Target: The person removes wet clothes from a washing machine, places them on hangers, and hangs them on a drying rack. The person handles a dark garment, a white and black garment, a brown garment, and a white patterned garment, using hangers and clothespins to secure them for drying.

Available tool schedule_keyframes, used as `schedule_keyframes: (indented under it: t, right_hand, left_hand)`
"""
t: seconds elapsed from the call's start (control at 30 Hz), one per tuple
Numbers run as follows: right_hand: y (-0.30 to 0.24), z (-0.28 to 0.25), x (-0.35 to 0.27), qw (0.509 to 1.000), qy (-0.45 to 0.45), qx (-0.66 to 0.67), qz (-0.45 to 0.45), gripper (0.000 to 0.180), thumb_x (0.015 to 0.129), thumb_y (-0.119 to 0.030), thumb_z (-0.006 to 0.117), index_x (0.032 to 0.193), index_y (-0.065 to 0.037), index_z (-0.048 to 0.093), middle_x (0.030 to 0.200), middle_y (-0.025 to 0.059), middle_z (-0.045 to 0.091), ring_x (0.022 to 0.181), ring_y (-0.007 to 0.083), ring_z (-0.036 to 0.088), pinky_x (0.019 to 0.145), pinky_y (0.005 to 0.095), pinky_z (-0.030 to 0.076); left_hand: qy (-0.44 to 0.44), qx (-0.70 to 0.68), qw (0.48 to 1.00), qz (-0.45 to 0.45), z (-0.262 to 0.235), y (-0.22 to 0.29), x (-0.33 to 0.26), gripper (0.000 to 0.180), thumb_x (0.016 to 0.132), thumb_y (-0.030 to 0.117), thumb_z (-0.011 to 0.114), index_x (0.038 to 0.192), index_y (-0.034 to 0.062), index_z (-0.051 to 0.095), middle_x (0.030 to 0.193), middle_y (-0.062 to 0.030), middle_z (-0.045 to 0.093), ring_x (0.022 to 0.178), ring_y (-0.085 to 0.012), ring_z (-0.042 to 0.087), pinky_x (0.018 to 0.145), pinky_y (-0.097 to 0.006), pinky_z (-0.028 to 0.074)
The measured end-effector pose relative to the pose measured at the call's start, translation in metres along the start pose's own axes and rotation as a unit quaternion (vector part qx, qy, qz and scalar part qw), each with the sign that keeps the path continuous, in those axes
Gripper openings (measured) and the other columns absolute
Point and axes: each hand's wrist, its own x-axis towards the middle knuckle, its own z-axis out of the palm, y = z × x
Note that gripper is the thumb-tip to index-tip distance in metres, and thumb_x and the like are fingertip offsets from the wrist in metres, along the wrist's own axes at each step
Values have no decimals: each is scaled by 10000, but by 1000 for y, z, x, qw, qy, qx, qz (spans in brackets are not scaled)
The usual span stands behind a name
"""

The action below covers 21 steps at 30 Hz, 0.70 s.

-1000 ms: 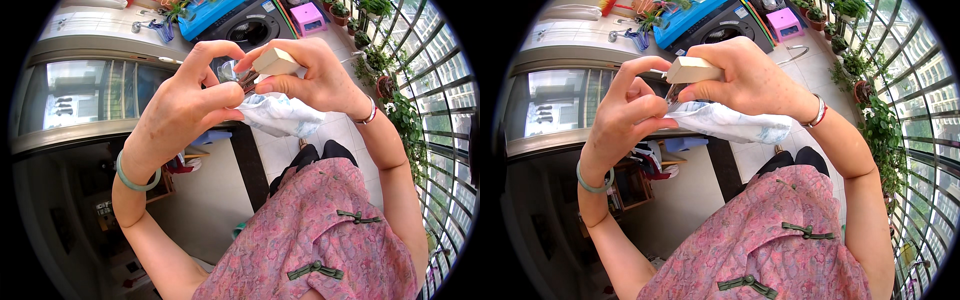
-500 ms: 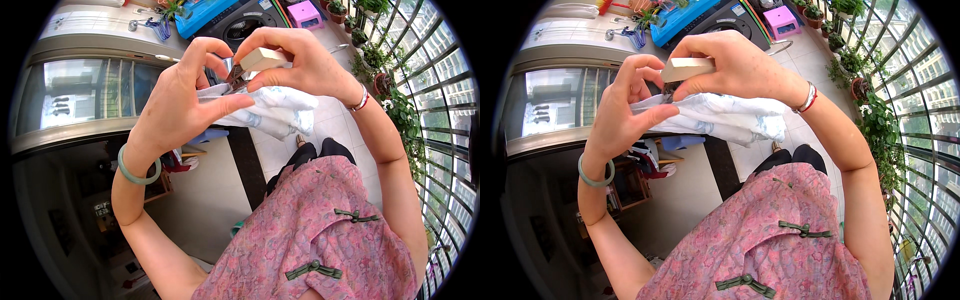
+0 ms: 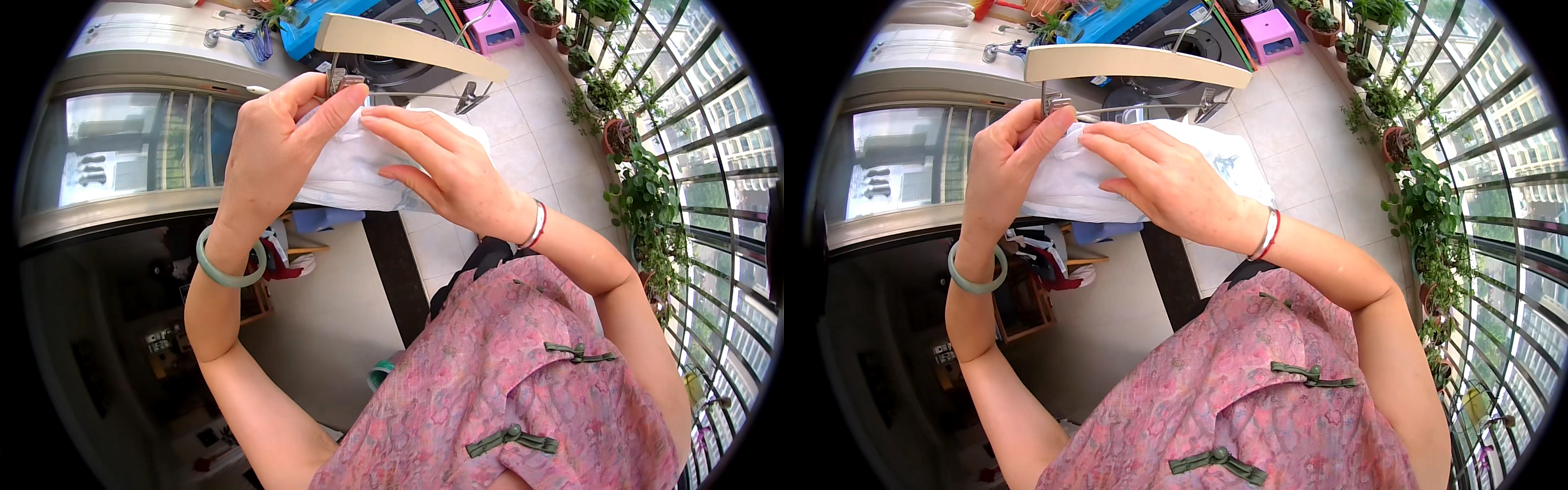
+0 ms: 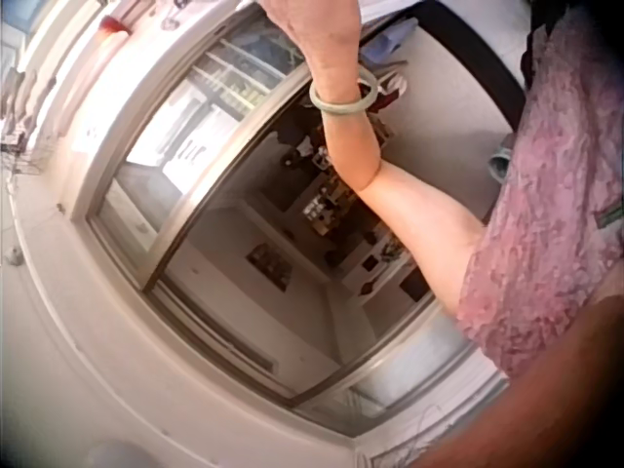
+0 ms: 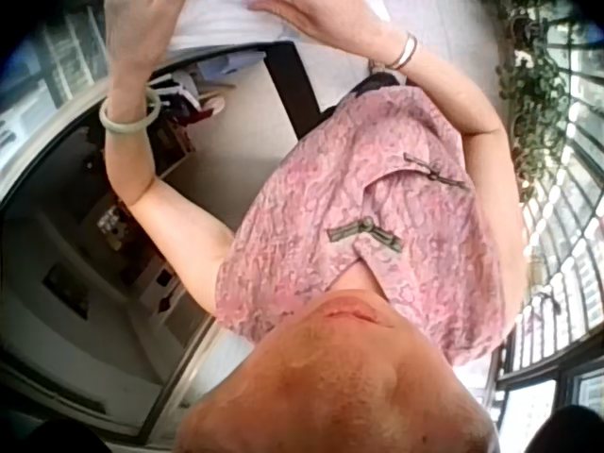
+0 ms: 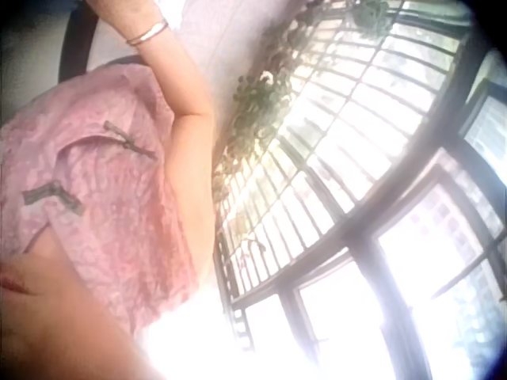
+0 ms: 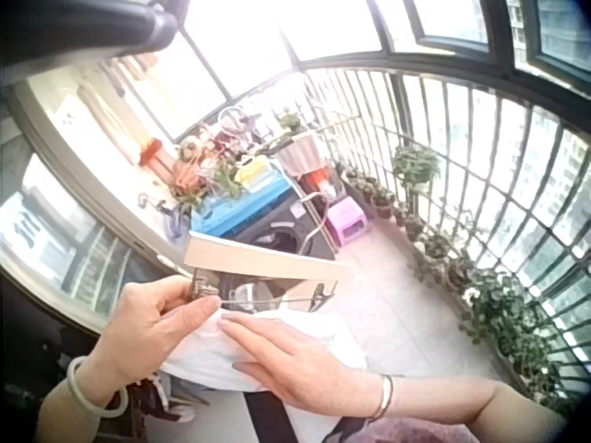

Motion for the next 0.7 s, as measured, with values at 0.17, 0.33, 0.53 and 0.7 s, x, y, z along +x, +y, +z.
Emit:
schedule_keyframes:
  t: [0.17, 0.33, 0.53, 0.7]
  right_hand:
    - [-2, -10, 7, 967, -117, 88, 208, 319, 807, -116, 731, 1076, -45, 576, 1116, 71, 621, 972, 291, 599, 825, 390, 483]
    - [12, -12, 1, 994, -107, 1, -24, 262, 804, -165, 744, 992, -100, 574, 983, 50, 637, 832, 261, 613, 795, 371, 451]
    - [21, -30, -22, 976, -213, -22, 48, 233, 856, -280, 710, 965, -109, 596, 813, 29, 670, 714, 222, 614, 763, 377, 409]
    - [45, -69, -47, 965, -214, -125, 83, 288, 895, -404, 654, 946, -124, 699, 766, 36, 673, 681, 217, 604, 727, 347, 390]
  left_hand:
    - [0, 36, 999, 1, -1, -5, -5, 348, 917, 309, 674, 865, -33, 637, 610, -40, 499, 590, -79, 382, 512, -256, 350]
    - [3, 29, 1000, -9, 0, -5, -11, 330, 920, 301, 671, 906, -28, 648, 636, -60, 557, 598, -74, 440, 534, -249, 382]
    - [50, -16, 999, -3, -5, -2, -20, 242, 918, 205, 692, 1005, -20, 667, 764, -2, 659, 675, -50, 511, 594, -210, 417]
    - [70, -46, 996, -12, -19, -12, -30, 237, 969, 235, 629, 1053, 15, 660, 845, 47, 622, 739, -6, 450, 639, -156, 317]
